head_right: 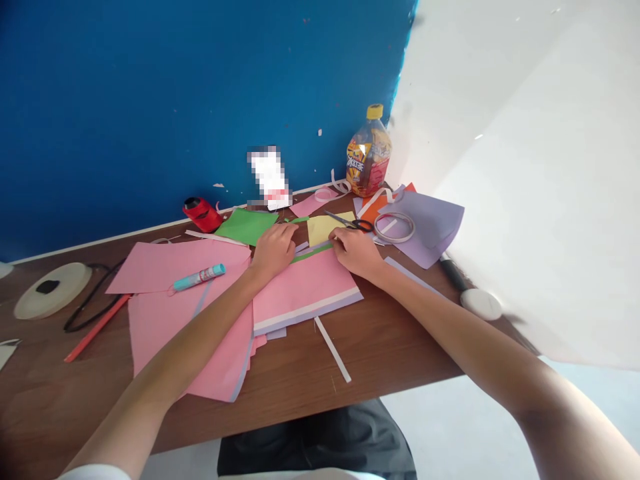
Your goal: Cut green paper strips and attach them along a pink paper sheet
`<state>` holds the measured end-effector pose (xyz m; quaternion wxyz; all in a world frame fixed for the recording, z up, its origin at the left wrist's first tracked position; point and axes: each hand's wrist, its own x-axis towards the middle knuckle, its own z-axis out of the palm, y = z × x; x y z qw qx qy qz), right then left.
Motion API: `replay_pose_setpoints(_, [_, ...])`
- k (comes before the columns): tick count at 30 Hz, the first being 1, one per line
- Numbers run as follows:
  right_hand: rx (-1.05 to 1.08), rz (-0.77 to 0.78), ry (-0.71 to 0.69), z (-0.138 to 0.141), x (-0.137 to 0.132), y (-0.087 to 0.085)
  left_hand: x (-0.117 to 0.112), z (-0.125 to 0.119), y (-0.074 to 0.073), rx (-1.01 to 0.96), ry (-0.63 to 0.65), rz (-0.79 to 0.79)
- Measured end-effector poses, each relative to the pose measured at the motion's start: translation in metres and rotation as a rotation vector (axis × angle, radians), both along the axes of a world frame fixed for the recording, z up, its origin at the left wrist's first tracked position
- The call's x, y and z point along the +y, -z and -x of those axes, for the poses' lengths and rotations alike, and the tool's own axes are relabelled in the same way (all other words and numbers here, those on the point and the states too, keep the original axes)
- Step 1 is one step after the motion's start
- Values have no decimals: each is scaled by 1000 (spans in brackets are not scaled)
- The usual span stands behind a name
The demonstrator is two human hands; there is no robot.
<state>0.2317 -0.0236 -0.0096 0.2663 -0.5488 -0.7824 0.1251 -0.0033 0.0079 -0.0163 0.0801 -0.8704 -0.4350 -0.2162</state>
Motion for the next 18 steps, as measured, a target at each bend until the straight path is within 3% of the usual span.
replay_pose_setpoints(6, [97, -58, -165, 1, -4, -4, -1, -1, -14, -23, 43, 88])
replay_pose_setpoints(12, [172, -11, -263, 3, -7, -9, -6, 0, -33, -50, 316, 425])
replay_pose_setpoints(18, [214, 47, -365, 4, -10, -11, -12, 0, -48, -129, 353, 702])
